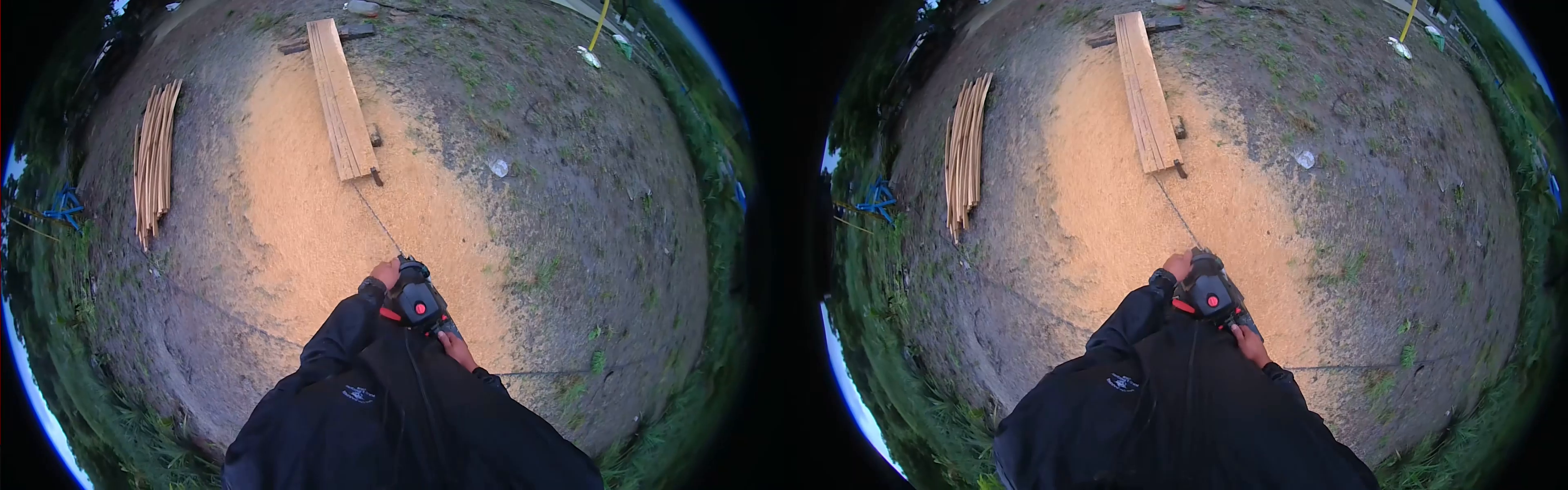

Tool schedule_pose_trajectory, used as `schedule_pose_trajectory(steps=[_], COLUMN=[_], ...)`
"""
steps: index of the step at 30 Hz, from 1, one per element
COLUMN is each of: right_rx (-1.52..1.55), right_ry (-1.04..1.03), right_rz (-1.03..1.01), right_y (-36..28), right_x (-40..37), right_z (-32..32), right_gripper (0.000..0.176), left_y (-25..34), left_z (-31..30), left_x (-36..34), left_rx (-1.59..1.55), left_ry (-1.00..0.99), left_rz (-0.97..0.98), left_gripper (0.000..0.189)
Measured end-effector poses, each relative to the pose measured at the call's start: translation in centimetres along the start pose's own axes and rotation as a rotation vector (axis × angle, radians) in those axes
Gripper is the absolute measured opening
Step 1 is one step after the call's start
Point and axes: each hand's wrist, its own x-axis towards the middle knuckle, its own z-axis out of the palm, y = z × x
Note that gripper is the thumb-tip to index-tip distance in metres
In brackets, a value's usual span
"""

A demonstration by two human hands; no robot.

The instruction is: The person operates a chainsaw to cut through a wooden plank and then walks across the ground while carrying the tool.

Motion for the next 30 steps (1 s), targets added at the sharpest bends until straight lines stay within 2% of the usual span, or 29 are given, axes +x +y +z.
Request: schedule_pose_trajectory(steps=[3,5,9,11,14,15,18,19,23,24,26,27,28,30], right_rx=[-0.007,-0.004,-0.020,-0.065,-0.109,-0.125,-0.259,-0.327,-0.481,-0.529,-0.564,-0.557,-0.605,-0.635], right_ry=[0.023,0.022,0.007,0.007,-0.002,-0.016,-0.039,-0.078,-0.137,-0.181,-0.228,-0.218,-0.248,-0.299], right_rz=[-0.044,0.000,-0.006,-0.024,-0.053,-0.068,-0.081,-0.058,-0.064,-0.008,-0.031,-0.021,-0.039,-0.051], right_y=[0.2,-0.6,-2.2,-3.0,-6.0,-7.3,-11.7,-14.3,-20.9,-23.8,-27.3,-29.4,-30.9,-33.8], right_x=[-0.1,-0.2,0.5,1.4,3.0,3.7,6.4,7.2,13.0,14.0,16.5,18.1,18.8,20.9], right_z=[0.1,0.0,0.0,-0.4,-0.5,-0.9,-1.7,-2.2,-1.1,-0.9,-0.3,-0.5,-0.4,0.2], right_gripper=[0.062,0.062,0.062,0.062,0.061,0.061,0.061,0.062,0.061,0.062,0.064,0.064,0.065,0.067], left_y=[0.2,0.3,0.2,-1.2,-4.1,-5.2,-8.2,-10.3,-16.2,-17.5,-21.1,-27.4,-27.5,-26.0], left_z=[0.2,-0.5,-2.1,-3.2,-4.9,-5.5,-9.0,-8.8,-11.6,-11.6,-12.9,-6.9,-8.2,-14.0], left_x=[0.1,-0.3,-0.5,-0.6,-1.0,-0.9,-1.3,-0.9,-1.8,-2.9,-1.9,-0.6,-0.6,-2.0], left_rx=[0.036,-0.055,-0.019,-0.022,-0.011,-0.149,-0.170,-0.310,-0.288,-0.293,-0.726,-0.571,-0.575,-1.301], left_ry=[-0.005,-0.003,0.020,0.125,0.218,0.215,0.208,0.268,0.346,0.319,0.258,0.468,0.449,0.364], left_rz=[0.011,-0.027,-0.037,0.048,0.061,-0.014,-0.118,-0.171,-0.278,-0.288,-0.592,-0.412,-0.417,-0.824], left_gripper=[0.035,0.032,0.030,0.038,0.035,0.027,0.028,0.024,0.022,0.022,0.023,0.017,0.017,0.034])
